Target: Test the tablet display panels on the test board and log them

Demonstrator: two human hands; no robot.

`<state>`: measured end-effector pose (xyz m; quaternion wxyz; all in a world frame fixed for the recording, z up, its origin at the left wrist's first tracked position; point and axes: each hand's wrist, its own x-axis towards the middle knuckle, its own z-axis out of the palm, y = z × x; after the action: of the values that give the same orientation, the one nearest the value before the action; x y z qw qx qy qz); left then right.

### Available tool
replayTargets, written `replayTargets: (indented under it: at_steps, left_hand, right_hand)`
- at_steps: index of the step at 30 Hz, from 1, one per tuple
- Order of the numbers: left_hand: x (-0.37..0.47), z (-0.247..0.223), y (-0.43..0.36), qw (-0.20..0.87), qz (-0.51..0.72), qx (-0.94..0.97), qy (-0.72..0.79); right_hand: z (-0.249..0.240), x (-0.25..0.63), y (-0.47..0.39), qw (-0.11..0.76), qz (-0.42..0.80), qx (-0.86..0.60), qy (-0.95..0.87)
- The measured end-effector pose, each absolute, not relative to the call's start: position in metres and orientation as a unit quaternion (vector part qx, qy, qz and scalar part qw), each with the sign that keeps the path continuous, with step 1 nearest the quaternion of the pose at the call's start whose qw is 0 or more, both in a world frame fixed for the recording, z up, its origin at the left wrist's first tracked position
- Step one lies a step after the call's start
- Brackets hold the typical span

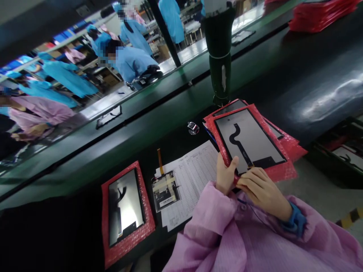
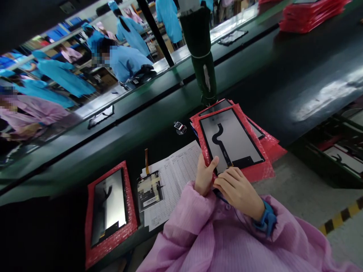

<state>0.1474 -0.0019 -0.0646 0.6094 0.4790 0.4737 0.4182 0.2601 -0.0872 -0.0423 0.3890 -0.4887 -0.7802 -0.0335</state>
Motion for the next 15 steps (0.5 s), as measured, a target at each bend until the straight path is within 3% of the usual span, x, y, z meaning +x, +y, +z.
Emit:
replayTargets:
  at_steps: [8,11,15]
  left_hand:
    - [0.085,-0.049,-0.022,0.651,0.420,0.422,0.471]
    - [0.049,-0.044,-0.037,0.640,0.443,0.379,0.501]
    - [0.012,-0.053,-0.049,0.585,0.489,0.338,0.552]
  right_hand:
    - [-0.038,0.289,-0.090,0.411,-0.030,-0.634,-0.654]
    - [-0.049,0.283,-0.085,0.418,0.095,-0.655,-0.622]
    - [-0.066,0.256,-0.071,0.430,0.361,-0.613,-0.557]
